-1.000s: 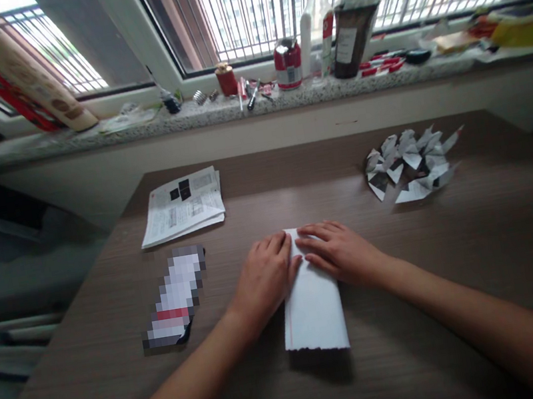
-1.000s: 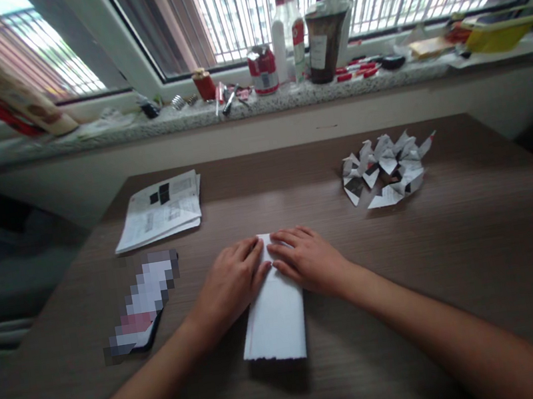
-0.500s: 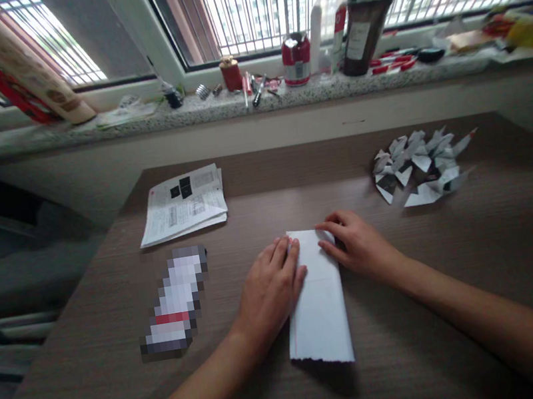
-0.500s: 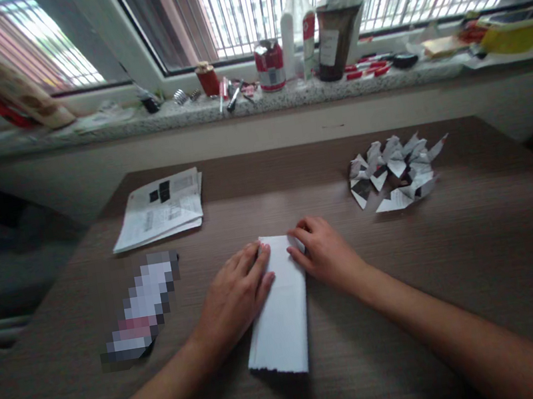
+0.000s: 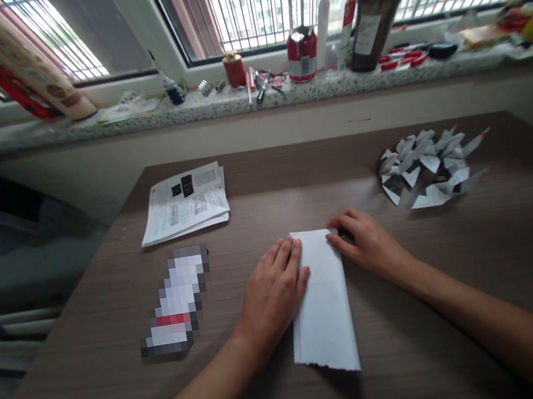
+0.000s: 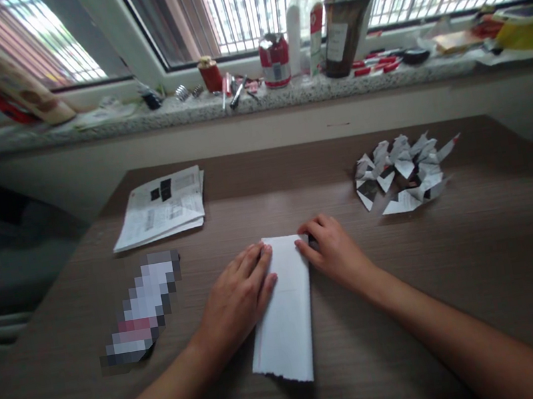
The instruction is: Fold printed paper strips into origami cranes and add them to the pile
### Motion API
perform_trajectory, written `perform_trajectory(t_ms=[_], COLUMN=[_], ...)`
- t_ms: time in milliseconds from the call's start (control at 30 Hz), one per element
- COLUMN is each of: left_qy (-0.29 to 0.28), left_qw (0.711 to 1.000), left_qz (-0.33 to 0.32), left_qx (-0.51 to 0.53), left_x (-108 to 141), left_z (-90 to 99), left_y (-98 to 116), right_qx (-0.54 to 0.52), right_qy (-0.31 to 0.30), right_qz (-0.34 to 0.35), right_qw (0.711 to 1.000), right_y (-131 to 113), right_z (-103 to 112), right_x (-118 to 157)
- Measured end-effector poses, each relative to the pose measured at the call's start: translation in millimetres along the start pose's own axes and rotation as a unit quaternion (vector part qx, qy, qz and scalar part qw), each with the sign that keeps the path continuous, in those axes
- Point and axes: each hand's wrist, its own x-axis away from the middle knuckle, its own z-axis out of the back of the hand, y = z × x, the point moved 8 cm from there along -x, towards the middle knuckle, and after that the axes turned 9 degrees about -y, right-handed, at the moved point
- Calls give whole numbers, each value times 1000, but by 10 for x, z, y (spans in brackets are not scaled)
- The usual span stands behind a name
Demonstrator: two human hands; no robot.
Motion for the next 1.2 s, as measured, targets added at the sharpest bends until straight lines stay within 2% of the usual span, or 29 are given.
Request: perform_trajectory(t_ms=[900,1200], left_qy=[-9,-4], left_qw=[1000,1000], left_qz=[2,-2], left_qx=[-3,-8], left_x=[11,11], left_z=[-51,-36], left_y=[-21,-4], right_qx=[22,53], right_qy=[-5,-10], right_qz=[22,100], right_qw=[1000,994], right_y=[-51,-199], right_z=[-24,-16], right_x=[-10,29])
